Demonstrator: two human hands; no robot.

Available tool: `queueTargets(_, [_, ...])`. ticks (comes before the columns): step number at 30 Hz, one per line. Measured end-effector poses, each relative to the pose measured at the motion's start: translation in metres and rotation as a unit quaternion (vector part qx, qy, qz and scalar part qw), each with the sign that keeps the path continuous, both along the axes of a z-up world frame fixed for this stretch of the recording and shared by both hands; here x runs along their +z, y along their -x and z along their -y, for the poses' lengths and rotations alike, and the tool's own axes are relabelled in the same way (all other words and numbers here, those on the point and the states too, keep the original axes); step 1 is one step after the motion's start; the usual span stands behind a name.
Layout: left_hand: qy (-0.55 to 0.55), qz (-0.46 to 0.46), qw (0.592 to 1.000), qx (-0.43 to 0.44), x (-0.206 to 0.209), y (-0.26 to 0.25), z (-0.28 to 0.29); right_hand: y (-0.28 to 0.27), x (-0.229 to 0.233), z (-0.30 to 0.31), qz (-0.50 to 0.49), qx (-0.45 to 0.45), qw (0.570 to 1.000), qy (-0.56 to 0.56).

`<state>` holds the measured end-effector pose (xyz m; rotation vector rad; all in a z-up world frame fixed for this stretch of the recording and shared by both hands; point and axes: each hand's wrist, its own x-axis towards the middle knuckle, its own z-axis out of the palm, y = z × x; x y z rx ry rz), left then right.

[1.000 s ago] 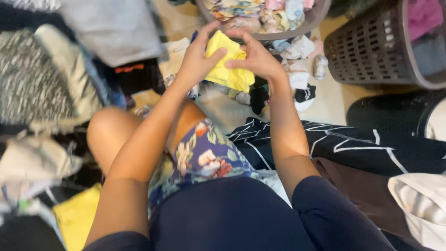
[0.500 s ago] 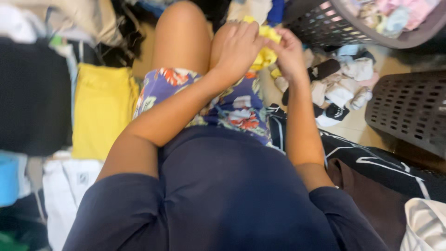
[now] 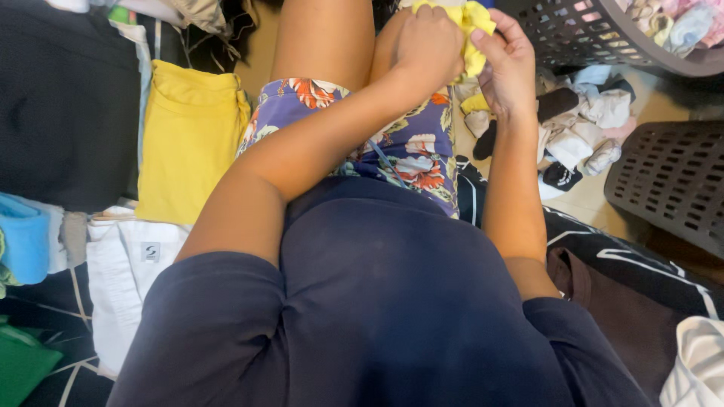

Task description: The person sits on the floor and sorts a pile of clothes, folding items and placing them into laundry baskets. They handle various garments including shirts, pants, and socks, organizing them into separate piles and baskets.

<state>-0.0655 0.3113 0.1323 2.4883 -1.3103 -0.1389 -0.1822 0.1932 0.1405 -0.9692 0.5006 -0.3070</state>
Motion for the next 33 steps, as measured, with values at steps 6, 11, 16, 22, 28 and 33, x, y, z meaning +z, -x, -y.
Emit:
queueTargets(6, [-0.005,0.005,1.0,0.012,-0.001,-0.005,0.007,0.003,0.013,-0.007,0.004,-0.008,1.0,-0.017])
queueTargets(11, [0.039,-0.099,0.992,-0.067,-0.008,-0.02,-0.013,0.003,0.021,-0.009,0.017,-0.003,1.0,-0.004])
queueTargets(16, [0.167,-0.062,0.977,-0.121,-0.027,-0.038,-0.03,0.005,0.007,-0.003,0.021,-0.024,0.999,-0.015])
queueTargets(22, [0.12,-0.053,0.99,-0.055,-0.029,-0.031,-0.02,0.011,-0.015,-0.005,-0.026,-0.03,0.998,0.052])
queueTargets(28, [0.06,-0.07,0.993,-0.072,-0.034,-0.036,-0.012,0.013,-0.017,-0.009,0.029,-0.041,0.999,-0.004])
queueTargets(33, [0.104,-0.069,0.985,-0.116,-0.038,-0.044,-0.017,0.01,-0.012,-0.011,0.024,-0.042,0.999,-0.017])
